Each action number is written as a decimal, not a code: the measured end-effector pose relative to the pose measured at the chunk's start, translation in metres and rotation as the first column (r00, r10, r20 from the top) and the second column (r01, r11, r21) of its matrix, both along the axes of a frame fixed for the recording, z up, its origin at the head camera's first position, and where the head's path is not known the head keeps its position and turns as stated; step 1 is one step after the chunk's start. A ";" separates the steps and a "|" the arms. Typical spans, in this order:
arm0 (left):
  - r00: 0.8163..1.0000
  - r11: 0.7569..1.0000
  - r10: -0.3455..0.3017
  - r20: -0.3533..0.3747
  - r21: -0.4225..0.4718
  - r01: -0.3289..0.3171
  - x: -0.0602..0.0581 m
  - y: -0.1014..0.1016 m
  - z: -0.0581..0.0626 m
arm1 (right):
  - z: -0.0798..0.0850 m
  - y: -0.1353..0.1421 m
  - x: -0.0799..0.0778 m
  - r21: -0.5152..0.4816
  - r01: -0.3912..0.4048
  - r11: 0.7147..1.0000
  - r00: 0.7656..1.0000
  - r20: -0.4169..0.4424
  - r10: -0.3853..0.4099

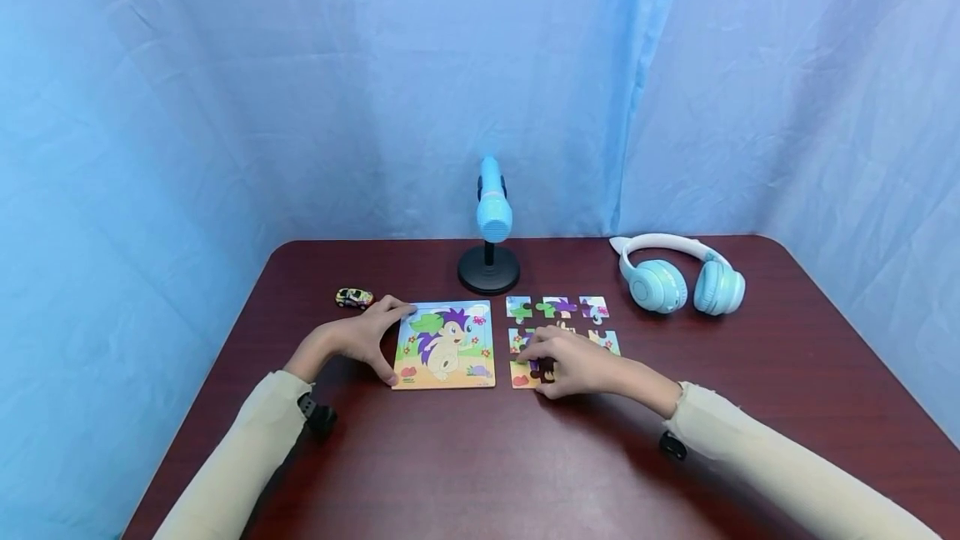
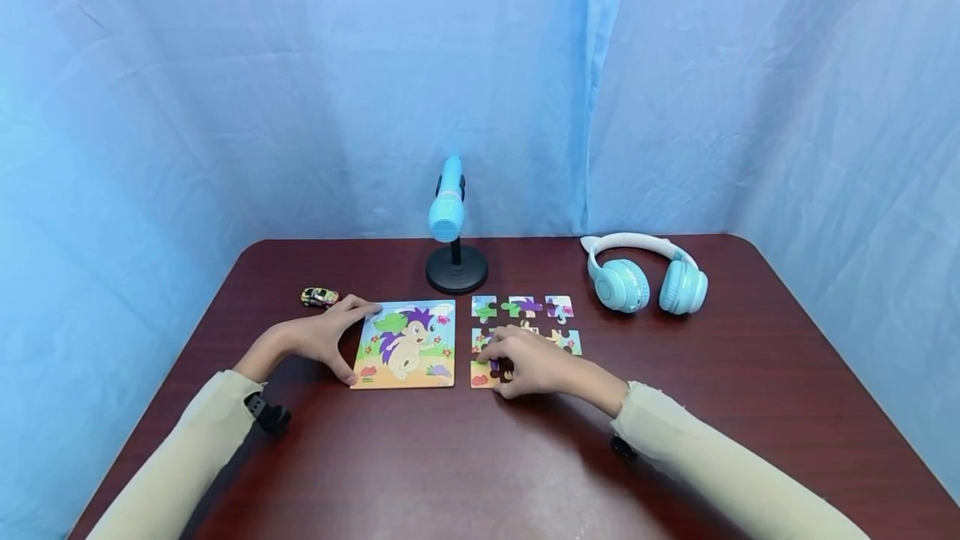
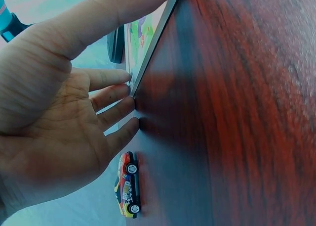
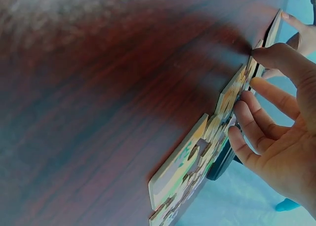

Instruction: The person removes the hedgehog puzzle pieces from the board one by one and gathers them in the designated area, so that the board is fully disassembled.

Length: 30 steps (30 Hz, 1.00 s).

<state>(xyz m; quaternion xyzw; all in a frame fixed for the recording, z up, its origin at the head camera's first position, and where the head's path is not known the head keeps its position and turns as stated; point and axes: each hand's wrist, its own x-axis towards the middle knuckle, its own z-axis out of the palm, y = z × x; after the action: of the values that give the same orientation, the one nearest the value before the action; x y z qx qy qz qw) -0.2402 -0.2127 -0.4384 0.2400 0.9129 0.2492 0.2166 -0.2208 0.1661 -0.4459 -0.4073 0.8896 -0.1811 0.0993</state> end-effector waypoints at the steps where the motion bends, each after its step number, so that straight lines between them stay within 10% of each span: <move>1: 1.000 1.000 0.000 -0.002 -0.001 0.000 0.000 0.000 0.000 | 0.000 0.000 0.000 -0.003 0.002 1.000 1.000 -0.005 -0.002; 30: 1.000 1.000 -0.010 -0.005 0.023 0.010 0.001 -0.002 -0.003 | -0.005 0.003 0.001 -0.017 -0.008 1.000 1.000 -0.029 0.008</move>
<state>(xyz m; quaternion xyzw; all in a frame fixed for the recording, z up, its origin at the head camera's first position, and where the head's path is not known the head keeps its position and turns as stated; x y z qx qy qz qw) -0.2392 -0.2147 -0.4414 0.2478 0.9092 0.2581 0.2130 -0.2203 0.1688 -0.4505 -0.4143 0.8878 -0.1823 0.0838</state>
